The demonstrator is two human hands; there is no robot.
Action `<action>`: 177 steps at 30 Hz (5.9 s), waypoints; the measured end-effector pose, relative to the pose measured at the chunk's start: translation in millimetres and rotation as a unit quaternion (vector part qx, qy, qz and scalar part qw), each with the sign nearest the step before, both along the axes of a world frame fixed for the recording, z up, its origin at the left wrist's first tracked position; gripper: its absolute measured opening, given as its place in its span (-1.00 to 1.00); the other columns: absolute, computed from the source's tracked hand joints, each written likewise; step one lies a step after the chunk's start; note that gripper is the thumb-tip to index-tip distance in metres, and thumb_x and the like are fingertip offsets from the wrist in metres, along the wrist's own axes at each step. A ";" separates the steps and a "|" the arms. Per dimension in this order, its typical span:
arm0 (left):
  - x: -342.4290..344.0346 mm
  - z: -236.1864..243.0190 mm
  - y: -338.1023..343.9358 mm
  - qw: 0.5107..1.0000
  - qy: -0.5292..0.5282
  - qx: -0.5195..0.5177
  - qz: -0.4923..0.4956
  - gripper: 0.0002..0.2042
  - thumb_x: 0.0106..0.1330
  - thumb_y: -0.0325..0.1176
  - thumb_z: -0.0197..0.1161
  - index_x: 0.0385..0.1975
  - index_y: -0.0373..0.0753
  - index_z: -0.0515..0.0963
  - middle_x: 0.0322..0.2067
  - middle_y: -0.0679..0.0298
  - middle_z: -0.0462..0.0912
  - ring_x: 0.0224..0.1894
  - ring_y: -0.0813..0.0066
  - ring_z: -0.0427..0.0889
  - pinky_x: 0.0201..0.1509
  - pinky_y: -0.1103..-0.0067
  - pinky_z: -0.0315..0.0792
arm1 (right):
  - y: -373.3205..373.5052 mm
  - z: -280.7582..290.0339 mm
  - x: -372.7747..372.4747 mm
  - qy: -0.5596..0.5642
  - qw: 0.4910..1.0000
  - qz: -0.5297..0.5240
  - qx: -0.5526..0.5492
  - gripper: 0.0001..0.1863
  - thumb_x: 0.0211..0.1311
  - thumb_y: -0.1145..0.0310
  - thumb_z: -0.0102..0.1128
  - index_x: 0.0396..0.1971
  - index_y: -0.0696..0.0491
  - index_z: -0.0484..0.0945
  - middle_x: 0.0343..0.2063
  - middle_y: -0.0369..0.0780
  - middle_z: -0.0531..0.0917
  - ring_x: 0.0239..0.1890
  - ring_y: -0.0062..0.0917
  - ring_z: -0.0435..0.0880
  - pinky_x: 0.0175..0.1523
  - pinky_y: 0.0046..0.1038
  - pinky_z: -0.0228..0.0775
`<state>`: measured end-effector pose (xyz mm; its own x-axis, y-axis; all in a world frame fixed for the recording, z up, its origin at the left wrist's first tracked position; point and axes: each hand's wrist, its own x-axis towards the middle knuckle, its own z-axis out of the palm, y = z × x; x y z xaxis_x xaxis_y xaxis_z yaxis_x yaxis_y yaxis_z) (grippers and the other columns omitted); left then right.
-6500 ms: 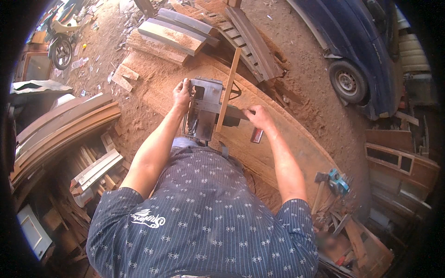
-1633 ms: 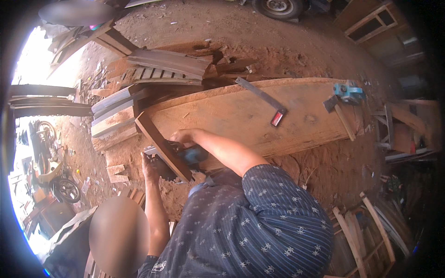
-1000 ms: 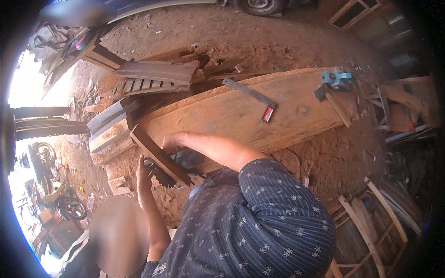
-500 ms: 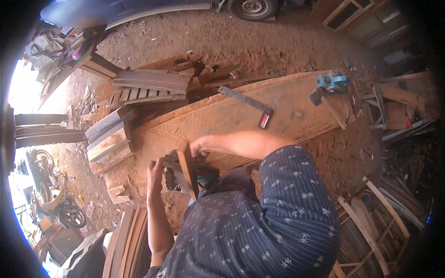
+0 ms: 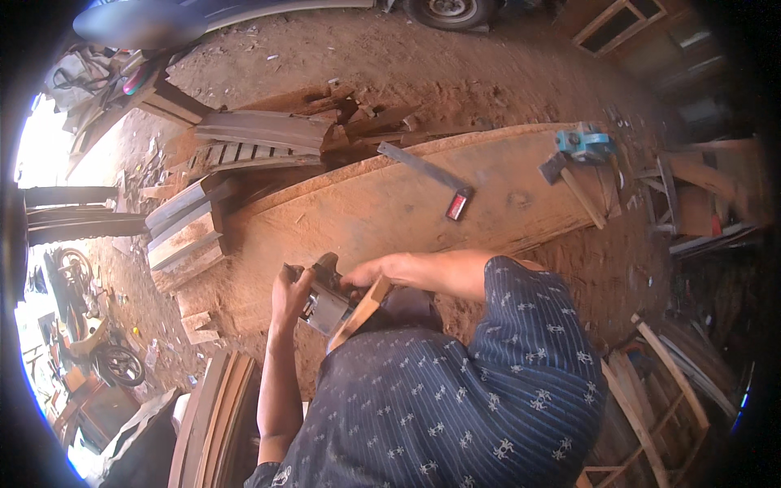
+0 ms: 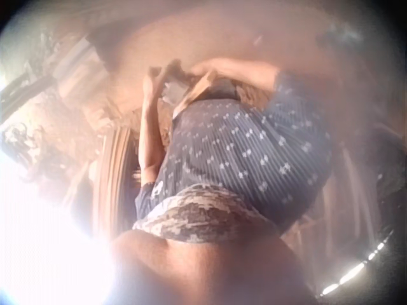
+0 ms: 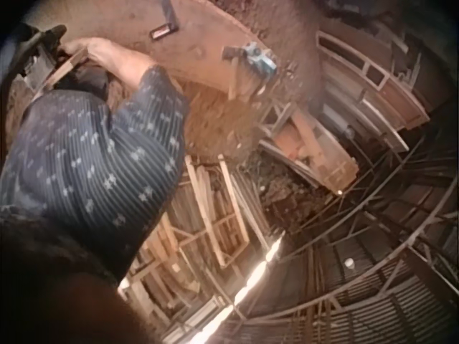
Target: The person uses a circular saw to cut a wooden plank on a workbench. They measure the wood with a square, mark it, and then cut it into smaller pieces. The person also uses a sander to smooth the edges of the cut wood.
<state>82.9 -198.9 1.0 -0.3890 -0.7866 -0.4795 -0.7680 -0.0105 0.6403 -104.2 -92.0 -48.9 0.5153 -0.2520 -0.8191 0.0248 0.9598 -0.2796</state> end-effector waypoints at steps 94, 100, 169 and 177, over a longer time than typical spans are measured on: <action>429.2 -266.3 847.5 0.458 -0.147 0.155 0.863 -0.22 0.17 -0.11 0.40 0.33 -0.28 0.18 0.33 0.01 0.28 0.42 0.13 0.19 0.44 0.33 0.21 | 337.8 50.4 282.4 0.129 0.749 0.549 -0.348 -0.68 0.11 0.43 0.35 -0.12 0.20 0.59 -0.50 -0.31 0.61 -0.51 -0.66 0.53 -0.39 -0.56 0.38; 474.5 -275.3 844.8 0.485 -0.138 0.217 0.836 -0.10 0.03 -0.09 0.53 0.33 -0.24 0.17 0.33 0.04 0.27 0.40 0.11 0.21 0.46 0.24 0.16 | 360.3 59.5 323.1 0.192 0.732 0.532 -0.379 -0.78 0.15 0.49 0.31 -0.21 0.18 0.55 -0.57 -0.33 0.56 -0.61 -0.65 0.50 -0.47 -0.56 0.35; -66.6 252.6 329.7 0.716 0.459 0.072 0.522 -0.22 0.26 0.28 0.21 0.28 -0.22 0.28 0.16 0.05 0.44 0.21 0.12 0.43 0.35 0.28 0.31 | 181.5 31.2 -152.7 0.480 0.570 0.270 -0.610 -0.69 0.21 0.24 0.15 -0.21 0.15 0.68 -0.28 -0.11 0.70 -0.03 -0.22 0.64 0.20 -0.11 0.37; -47.3 243.2 334.4 0.716 0.469 0.041 0.515 -0.28 0.28 0.21 0.24 0.25 -0.21 0.30 0.14 0.08 0.44 0.15 0.15 0.45 0.27 0.30 0.40 | 298.5 -48.9 -358.3 0.775 0.561 -0.168 -0.237 -0.48 0.20 0.26 0.18 0.15 0.12 0.41 0.04 0.11 0.53 0.11 -0.05 0.52 0.21 -0.07 0.33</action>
